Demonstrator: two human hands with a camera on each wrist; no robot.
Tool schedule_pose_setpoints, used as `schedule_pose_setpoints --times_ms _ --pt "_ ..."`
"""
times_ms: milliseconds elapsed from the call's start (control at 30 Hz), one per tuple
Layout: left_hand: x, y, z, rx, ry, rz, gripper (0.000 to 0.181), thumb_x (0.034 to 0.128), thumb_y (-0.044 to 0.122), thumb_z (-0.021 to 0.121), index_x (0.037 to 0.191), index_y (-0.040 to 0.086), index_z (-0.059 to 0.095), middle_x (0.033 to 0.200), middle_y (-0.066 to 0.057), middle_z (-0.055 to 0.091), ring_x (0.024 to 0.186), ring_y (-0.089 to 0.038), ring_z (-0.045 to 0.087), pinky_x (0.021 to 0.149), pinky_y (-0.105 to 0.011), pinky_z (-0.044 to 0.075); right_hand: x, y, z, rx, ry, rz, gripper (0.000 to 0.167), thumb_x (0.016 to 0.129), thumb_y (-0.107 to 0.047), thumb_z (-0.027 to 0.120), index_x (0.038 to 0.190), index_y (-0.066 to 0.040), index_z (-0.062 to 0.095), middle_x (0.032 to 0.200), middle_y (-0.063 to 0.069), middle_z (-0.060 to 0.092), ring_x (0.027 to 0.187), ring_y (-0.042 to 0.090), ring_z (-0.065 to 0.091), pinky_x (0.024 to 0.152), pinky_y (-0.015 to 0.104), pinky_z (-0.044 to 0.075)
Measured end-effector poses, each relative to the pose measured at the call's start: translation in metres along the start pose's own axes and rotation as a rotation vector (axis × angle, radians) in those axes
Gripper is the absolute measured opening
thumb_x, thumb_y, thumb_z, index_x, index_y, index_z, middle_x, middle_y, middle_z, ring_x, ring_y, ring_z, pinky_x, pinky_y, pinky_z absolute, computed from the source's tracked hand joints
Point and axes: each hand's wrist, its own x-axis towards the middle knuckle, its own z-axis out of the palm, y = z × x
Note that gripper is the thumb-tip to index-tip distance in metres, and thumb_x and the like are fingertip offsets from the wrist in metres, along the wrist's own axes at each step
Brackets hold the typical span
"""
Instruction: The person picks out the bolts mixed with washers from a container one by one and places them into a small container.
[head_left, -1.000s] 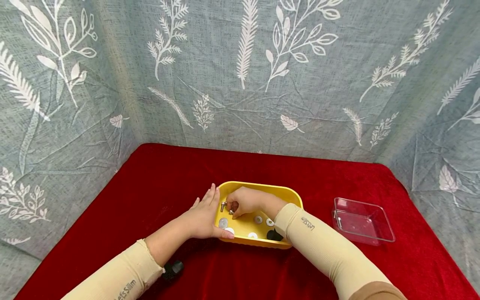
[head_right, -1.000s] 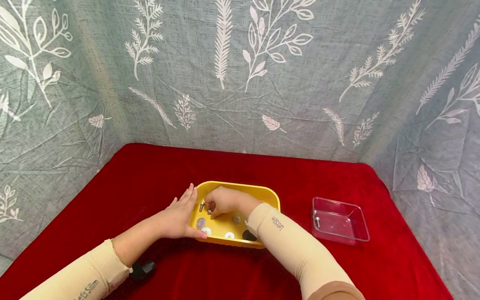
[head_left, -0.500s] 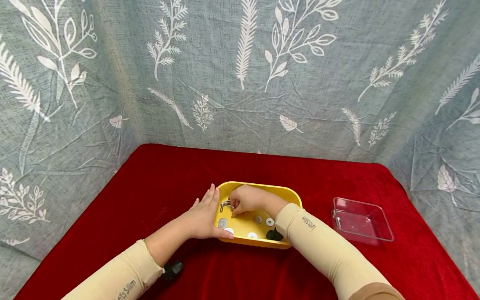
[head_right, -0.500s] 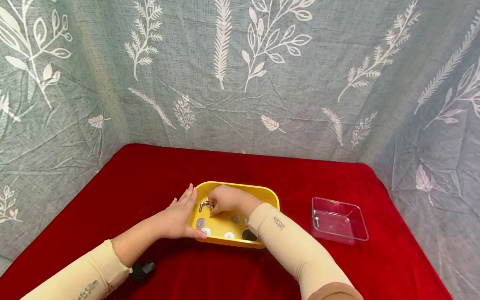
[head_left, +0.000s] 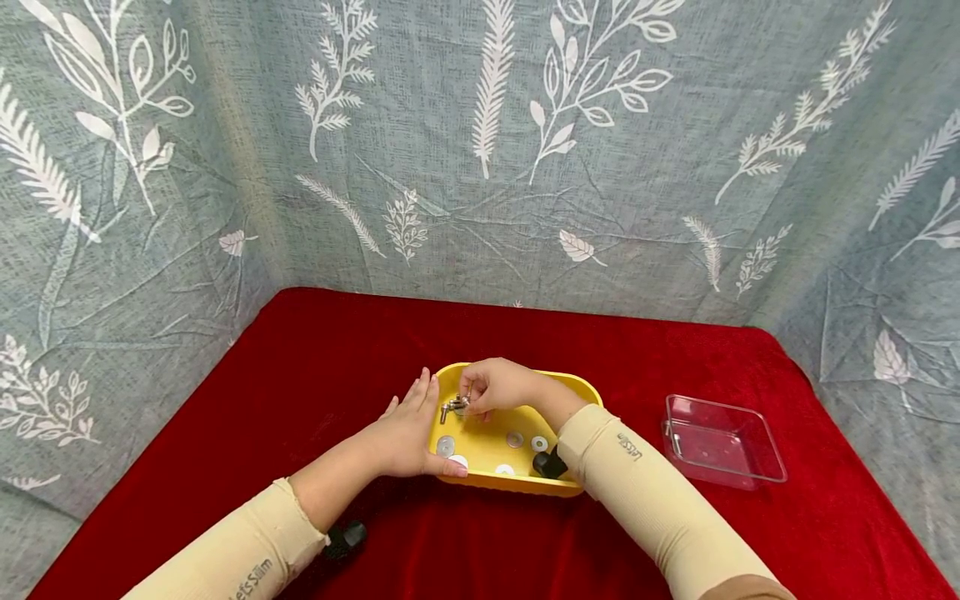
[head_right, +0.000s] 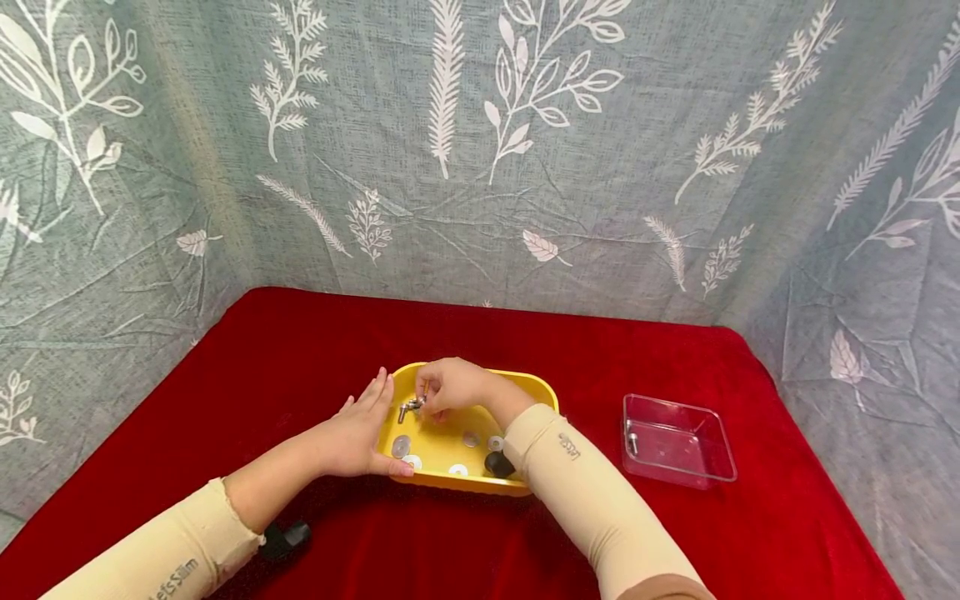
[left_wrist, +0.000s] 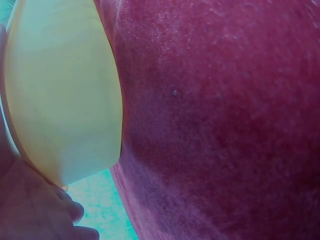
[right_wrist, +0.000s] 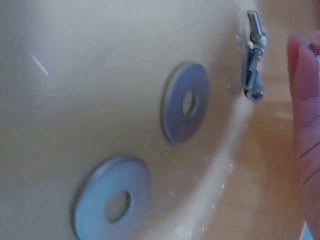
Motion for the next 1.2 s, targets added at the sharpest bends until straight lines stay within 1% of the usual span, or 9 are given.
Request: schedule_pose_setpoints --times_ms 67,200,300,400,600,700,833,967,1200 --pt "0.000 0.000 0.001 0.000 0.002 0.000 0.131 0.0611 0.076 0.060 0.144 -0.004 -0.002 0.149 -0.021 -0.011 0.139 -0.031 -0.001 0.106 -0.056 0.013 -0.002 -0.001 -0.003 0.038 0.026 -0.019 0.011 0.085 -0.003 0.063 0.094 -0.001 0.058 0.068 0.007 0.066 0.060 0.018 0.064 0.061 0.032 0.054" --pt "0.001 -0.001 0.002 -0.003 0.002 -0.003 0.132 0.0605 0.076 0.061 0.144 -0.004 -0.003 0.149 -0.021 -0.013 0.139 -0.031 -0.002 0.106 -0.056 0.012 -0.005 -0.002 -0.008 0.078 0.063 -0.040 0.003 0.087 0.000 0.058 0.088 0.000 0.060 0.069 0.009 0.066 0.063 0.018 0.064 0.062 0.032 0.054" --pt "0.001 -0.001 0.002 -0.002 0.004 -0.005 0.132 0.0599 0.076 0.061 0.144 -0.004 -0.002 0.149 -0.021 -0.012 0.139 -0.031 -0.002 0.106 -0.055 0.012 -0.006 -0.002 -0.008 0.074 0.059 -0.026 0.007 0.086 0.000 0.058 0.080 -0.002 0.061 0.069 0.008 0.066 0.064 0.017 0.064 0.062 0.030 0.054" --pt "0.002 -0.002 0.002 0.000 0.005 -0.006 0.132 0.0598 0.076 0.061 0.144 -0.004 -0.002 0.149 -0.021 -0.012 0.139 -0.031 -0.002 0.107 -0.055 0.012 -0.004 -0.002 -0.008 0.055 0.060 -0.007 0.009 0.085 0.000 0.060 0.078 -0.005 0.061 0.070 0.009 0.066 0.063 0.016 0.064 0.061 0.029 0.054" --pt "0.002 -0.002 0.001 -0.009 0.009 -0.004 0.132 0.0604 0.075 0.062 0.144 -0.004 -0.002 0.149 -0.020 -0.013 0.139 -0.030 -0.002 0.107 -0.055 0.012 -0.002 0.001 -0.006 -0.013 0.051 0.019 0.005 0.084 0.000 0.061 0.083 -0.004 0.064 0.071 0.005 0.067 0.062 0.014 0.063 0.062 0.028 0.053" --pt "0.002 -0.003 0.001 -0.010 0.012 -0.003 0.132 0.0604 0.075 0.062 0.144 -0.004 -0.002 0.149 -0.020 -0.012 0.139 -0.030 -0.002 0.107 -0.055 0.012 -0.001 0.003 -0.003 -0.083 0.029 0.023 0.006 0.083 -0.001 0.063 0.087 -0.004 0.066 0.073 0.001 0.066 0.063 0.012 0.060 0.062 0.025 0.052" --pt "0.001 -0.002 0.001 -0.014 0.012 -0.004 0.132 0.0603 0.075 0.062 0.144 -0.004 -0.003 0.149 -0.020 -0.013 0.139 -0.030 -0.002 0.107 -0.055 0.012 0.001 0.004 0.004 -0.187 -0.024 -0.003 0.009 0.081 -0.003 0.067 0.088 -0.008 0.066 0.078 -0.002 0.064 0.067 0.008 0.056 0.063 0.020 0.048" --pt "0.000 -0.001 0.001 -0.024 0.011 -0.004 0.131 0.0610 0.073 0.063 0.144 -0.003 -0.004 0.149 -0.020 -0.013 0.139 -0.030 -0.002 0.107 -0.054 0.012 0.002 0.002 0.010 -0.246 -0.083 -0.046 0.011 0.080 -0.004 0.069 0.090 -0.008 0.066 0.078 -0.004 0.062 0.069 0.005 0.054 0.065 0.018 0.047" --pt "-0.001 0.001 0.001 -0.023 0.012 -0.004 0.130 0.0614 0.073 0.063 0.144 -0.003 -0.002 0.149 -0.020 -0.012 0.139 -0.030 -0.002 0.107 -0.055 0.012 0.000 0.002 0.013 -0.310 -0.101 -0.049 0.020 0.080 -0.008 0.070 0.099 -0.012 0.066 0.072 -0.007 0.058 0.064 0.004 0.050 0.061 0.016 0.045"
